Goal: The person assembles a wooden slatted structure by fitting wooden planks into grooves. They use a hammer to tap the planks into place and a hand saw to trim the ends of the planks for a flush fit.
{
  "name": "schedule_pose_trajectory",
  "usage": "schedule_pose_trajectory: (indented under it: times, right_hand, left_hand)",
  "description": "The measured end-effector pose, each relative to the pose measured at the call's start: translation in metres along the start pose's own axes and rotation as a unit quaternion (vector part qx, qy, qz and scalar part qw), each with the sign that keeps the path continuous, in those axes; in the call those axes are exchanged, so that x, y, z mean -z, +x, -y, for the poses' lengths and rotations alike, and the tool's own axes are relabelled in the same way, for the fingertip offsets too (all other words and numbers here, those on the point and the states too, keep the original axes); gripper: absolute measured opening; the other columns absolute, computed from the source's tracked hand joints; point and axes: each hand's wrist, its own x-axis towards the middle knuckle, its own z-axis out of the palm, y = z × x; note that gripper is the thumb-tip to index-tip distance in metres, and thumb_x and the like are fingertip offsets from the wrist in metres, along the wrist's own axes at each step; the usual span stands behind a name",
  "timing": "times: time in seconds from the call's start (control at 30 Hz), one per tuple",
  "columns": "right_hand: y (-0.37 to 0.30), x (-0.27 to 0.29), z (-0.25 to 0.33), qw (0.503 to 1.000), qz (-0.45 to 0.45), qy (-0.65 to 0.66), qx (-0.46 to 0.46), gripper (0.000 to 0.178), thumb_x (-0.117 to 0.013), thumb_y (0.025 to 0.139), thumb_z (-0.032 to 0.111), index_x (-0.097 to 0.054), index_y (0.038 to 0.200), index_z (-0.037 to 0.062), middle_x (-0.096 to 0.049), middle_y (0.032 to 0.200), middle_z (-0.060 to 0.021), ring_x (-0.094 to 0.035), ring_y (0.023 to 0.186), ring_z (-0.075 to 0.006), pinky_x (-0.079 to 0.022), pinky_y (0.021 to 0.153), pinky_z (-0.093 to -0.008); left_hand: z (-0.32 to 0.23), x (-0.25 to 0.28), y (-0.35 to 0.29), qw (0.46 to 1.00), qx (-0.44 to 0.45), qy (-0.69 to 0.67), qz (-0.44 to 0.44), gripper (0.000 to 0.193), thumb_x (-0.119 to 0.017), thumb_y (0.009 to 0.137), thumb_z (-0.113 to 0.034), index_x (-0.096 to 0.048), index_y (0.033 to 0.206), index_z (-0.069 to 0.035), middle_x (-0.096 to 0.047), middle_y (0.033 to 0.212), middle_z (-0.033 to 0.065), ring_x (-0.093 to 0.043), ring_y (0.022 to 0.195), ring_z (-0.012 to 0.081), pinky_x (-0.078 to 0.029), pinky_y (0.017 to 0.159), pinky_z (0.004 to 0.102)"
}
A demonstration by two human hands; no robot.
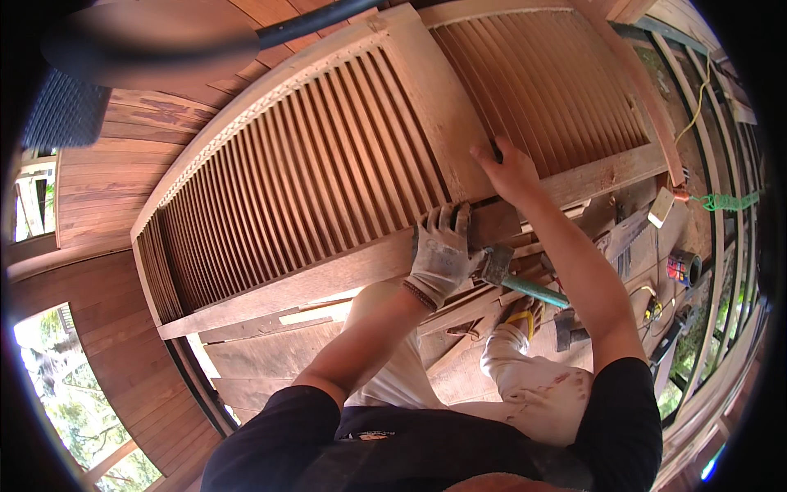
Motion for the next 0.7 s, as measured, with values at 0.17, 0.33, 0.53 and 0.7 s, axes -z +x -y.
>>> schedule_pose_trajectory:
  times: [0.17,0.33,0.53,0.7]
  right_hand:
    - [0.002,0.002,-0.006,0.999,-0.026,0.032,0.021,0.087,-0.065,0.09,0.064,-0.056,0.137,-0.0087,-0.064,0.128,-0.0315,-0.061,0.124,-0.0417,-0.049,0.103,-0.0458]
    - [0.007,0.005,-0.016,0.995,-0.018,0.096,0.02,0.081,-0.07,0.088,0.058,-0.06,0.132,-0.0096,-0.067,0.124,-0.0298,-0.064,0.12,-0.039,-0.05,0.101,-0.0441]
    - [0.004,0.037,-0.005,0.981,0.054,0.188,-0.002,0.065,-0.075,0.091,0.045,-0.064,0.127,-0.0079,-0.073,0.103,-0.0196,-0.07,0.096,-0.0214,-0.054,0.085,-0.0346]
    - [-0.004,0.071,-0.026,0.933,0.062,0.347,-0.069,0.053,-0.074,0.094,0.038,-0.067,0.126,-0.004,-0.073,0.104,-0.014,-0.069,0.094,-0.0161,-0.054,0.08,-0.0299]
  left_hand:
    - [-0.004,0.002,-0.002,1.0,0.004,-0.001,0.0,0.09,-0.085,0.07,-0.036,-0.045,0.145,-0.008,-0.051,0.136,0.0191,-0.048,0.128,0.0401,-0.035,0.112,0.0525]
    - [-0.001,-0.001,-0.005,1.0,-0.014,-0.018,-0.014,0.09,-0.085,0.07,-0.037,-0.045,0.145,-0.009,-0.052,0.135,0.0179,-0.049,0.128,0.0395,-0.035,0.111,0.0526]
    - [0.003,-0.004,-0.01,0.998,-0.026,-0.02,-0.055,0.089,-0.087,0.068,-0.039,-0.047,0.142,-0.009,-0.052,0.135,0.0168,-0.049,0.128,0.0379,-0.035,0.11,0.0522]
    - [0.0,0.004,-0.005,0.989,-0.057,-0.097,-0.096,0.088,-0.087,0.071,-0.036,-0.045,0.142,-0.005,-0.056,0.129,0.0194,-0.056,0.122,0.0363,-0.043,0.106,0.0519]
